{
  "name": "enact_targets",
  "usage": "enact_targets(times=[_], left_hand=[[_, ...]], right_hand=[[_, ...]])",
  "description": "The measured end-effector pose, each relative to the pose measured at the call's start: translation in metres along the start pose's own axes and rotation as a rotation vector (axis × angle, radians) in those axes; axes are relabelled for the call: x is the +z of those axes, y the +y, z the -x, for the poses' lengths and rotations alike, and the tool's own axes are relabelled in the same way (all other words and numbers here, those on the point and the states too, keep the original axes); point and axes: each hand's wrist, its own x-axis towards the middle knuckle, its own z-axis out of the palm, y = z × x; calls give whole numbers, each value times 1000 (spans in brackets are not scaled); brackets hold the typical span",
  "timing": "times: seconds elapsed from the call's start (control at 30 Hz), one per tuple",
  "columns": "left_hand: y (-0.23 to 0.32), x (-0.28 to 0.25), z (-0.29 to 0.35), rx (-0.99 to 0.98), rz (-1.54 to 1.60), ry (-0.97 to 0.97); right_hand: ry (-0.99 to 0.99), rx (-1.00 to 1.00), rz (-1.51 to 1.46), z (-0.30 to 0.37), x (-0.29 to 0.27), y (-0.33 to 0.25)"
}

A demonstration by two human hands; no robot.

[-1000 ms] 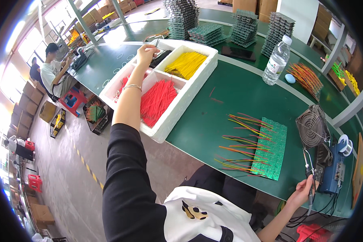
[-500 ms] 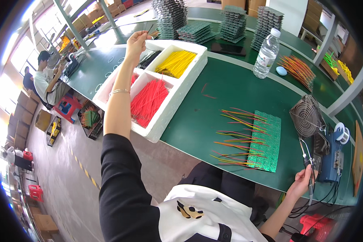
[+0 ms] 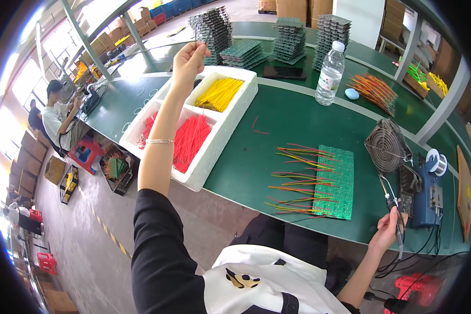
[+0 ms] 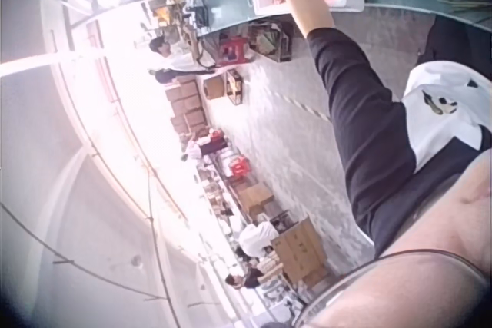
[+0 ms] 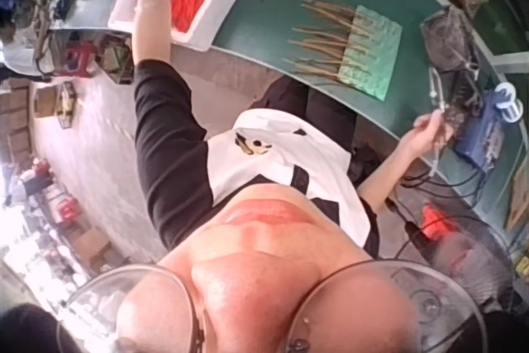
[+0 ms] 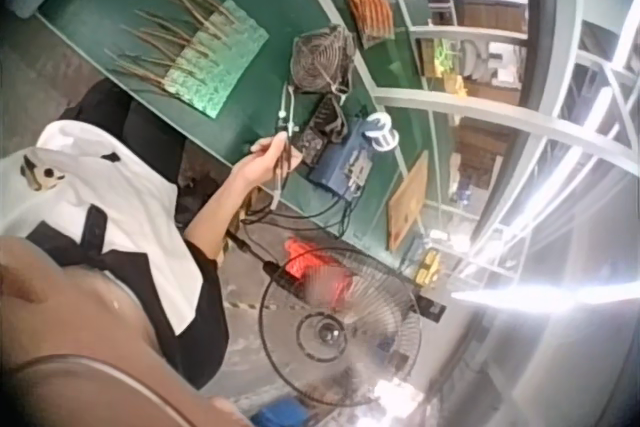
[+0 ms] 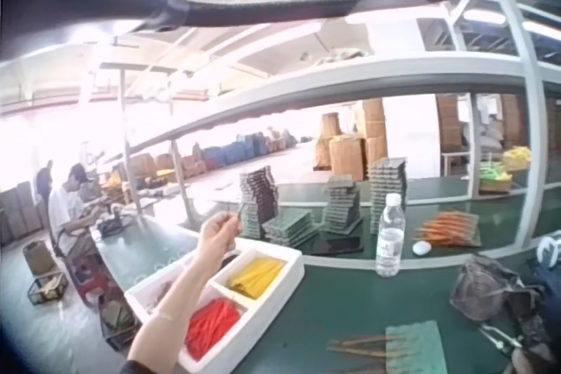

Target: The person solders wires onto a circuit board using a soldering iron, takes additional wires from a sorting box, and solders them to the board.

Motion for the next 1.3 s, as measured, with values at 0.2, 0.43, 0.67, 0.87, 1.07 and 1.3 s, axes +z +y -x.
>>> enact_targets(times=[0.2, 0.43, 0.67, 0.87, 1.07, 1.3], left_hand=[[11, 100, 62, -347, 102, -359], [-7, 172, 125, -470, -226, -656], [-53, 206, 146, -338, -244, -695], [-64, 223, 146, -230, -424, -715], [-62, 230, 154, -150, -525, -632], [-77, 229, 160, -157, -379, -627]], right_hand=[[-25, 12, 66, -6, 2, -8], [-205, -47, 58, -27, 36, -11], [-209, -74, 141, -36, 31, -5], [-214, -3, 89, -36, 42, -1], [-235, 148, -81, -29, 55, 9], [-299, 241, -39, -16, 56, 10]])
